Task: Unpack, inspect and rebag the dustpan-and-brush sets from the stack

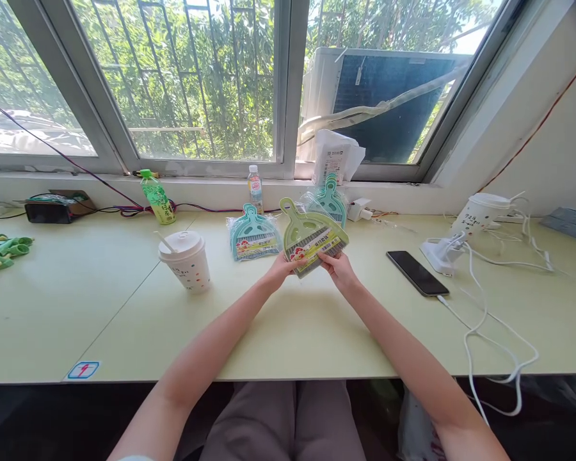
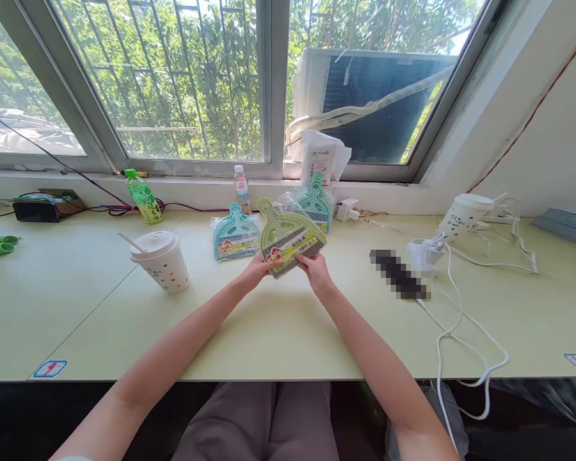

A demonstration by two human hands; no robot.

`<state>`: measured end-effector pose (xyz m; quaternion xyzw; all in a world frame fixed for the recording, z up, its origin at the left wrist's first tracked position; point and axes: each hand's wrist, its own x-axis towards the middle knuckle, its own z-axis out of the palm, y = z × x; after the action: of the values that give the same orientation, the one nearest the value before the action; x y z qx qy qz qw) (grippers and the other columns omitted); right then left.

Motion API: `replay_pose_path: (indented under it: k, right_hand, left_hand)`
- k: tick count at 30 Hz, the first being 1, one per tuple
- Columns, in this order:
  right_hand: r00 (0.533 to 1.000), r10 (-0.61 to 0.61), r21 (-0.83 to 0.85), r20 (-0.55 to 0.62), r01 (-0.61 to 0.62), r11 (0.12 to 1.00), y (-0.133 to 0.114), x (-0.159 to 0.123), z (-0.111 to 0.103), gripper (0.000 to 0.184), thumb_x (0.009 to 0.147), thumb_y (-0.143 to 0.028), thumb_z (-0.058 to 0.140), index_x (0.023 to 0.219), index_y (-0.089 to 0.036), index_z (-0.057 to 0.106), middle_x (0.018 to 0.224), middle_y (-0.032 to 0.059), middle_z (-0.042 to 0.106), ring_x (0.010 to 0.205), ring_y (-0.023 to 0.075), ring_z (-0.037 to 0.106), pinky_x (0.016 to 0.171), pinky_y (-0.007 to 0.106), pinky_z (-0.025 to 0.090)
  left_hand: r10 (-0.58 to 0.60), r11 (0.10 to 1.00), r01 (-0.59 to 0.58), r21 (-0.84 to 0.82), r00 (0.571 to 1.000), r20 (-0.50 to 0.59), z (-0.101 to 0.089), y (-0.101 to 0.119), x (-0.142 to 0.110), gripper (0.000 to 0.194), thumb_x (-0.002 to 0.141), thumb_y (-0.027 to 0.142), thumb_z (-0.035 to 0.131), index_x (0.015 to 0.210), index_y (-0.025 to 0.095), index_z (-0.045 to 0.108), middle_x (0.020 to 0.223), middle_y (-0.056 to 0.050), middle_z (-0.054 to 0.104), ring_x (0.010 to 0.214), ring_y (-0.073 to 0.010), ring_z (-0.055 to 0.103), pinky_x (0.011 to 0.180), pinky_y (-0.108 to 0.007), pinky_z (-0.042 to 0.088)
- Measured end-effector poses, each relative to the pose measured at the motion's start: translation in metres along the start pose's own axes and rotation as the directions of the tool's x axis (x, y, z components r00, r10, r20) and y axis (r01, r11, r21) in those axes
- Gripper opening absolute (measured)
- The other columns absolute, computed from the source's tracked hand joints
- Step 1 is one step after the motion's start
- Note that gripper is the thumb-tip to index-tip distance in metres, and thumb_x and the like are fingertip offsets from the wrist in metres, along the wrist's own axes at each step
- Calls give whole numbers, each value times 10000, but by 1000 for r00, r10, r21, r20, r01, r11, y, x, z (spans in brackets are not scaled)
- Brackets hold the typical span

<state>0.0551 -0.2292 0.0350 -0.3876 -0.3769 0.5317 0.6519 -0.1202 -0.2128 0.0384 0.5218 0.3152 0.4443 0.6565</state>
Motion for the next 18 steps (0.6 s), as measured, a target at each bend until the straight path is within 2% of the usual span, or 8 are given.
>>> replay_pose_path:
  k: [2, 6, 7, 10, 12, 16, 18]
  right_hand:
    - [999, -27, 22, -29, 27, 999, 2, -3, 3, 436, 524, -296, 871, 891, -191, 661, 1050, 71, 715, 1111, 288, 616, 980, 441, 520]
    - [988, -108, 60, -113, 115, 992, 5, -6, 6, 467, 561, -314, 845, 971, -197, 656, 1048, 73, 713, 1130, 296, 603, 976, 454, 524]
    - [984, -124, 62, -124, 133, 989, 5, -6, 6, 473, 572, -315, 837, 991, -198, 654, 1056, 73, 710, 1135, 293, 601, 978, 450, 524]
    - [986, -133, 57, -103, 139, 989, 6, -4, 4, 455, 589, -301, 828, 998, -204, 654, 1090, 67, 700, 1152, 276, 594, 993, 431, 522]
    - [994, -91, 52, -67, 95, 994, 7, -1, 3, 431, 589, -284, 831, 978, -214, 658, 1091, 54, 701, 1143, 267, 601, 992, 428, 525]
    - [997, 72, 2, 34, -72, 997, 5, 6, -5, 364, 626, -279, 822, 947, -197, 673, 1034, 71, 720, 1046, 246, 658, 960, 395, 543]
    - [973, 201, -109, 112, -189, 976, -4, 9, -15, 331, 659, -328, 803, 919, -158, 688, 960, 117, 731, 958, 254, 692, 906, 400, 564]
  left_hand:
    - [-9, 1000, 9, -9, 1000, 14, 7, -2, -5, 676, 563, 355, 856, 1163, 187, 592, 1193, -134, 657, 1059, -292, 636, 862, -417, 510]
    - [-86, 991, 103, -82, 979, 183, 24, -12, -12, 624, 672, 416, 789, 1225, 226, 570, 1250, -147, 626, 1098, -310, 628, 903, -460, 494]
    - [-82, 989, 105, -104, 977, 198, 26, -13, -12, 597, 702, 436, 762, 1229, 236, 568, 1277, -145, 610, 1142, -313, 602, 920, -466, 484]
    - [5, 986, 11, -163, 995, 99, 24, -13, -7, 525, 748, 459, 713, 1210, 251, 574, 1344, -111, 565, 1253, -292, 515, 988, -449, 446]
    - [48, 988, -46, -144, 999, 9, 19, -11, -3, 517, 735, 427, 729, 1187, 228, 577, 1321, -103, 584, 1233, -284, 529, 1001, -434, 446]
    - [20, 997, -25, -69, 997, -71, 7, -8, 3, 473, 694, 324, 760, 1100, 174, 570, 1204, -118, 648, 1053, -285, 636, 857, -436, 548]
    - [-8, 997, 1, -76, 996, -85, -1, -6, 7, 449, 697, 279, 747, 1085, 166, 549, 1137, -119, 672, 947, -269, 678, 766, -408, 582]
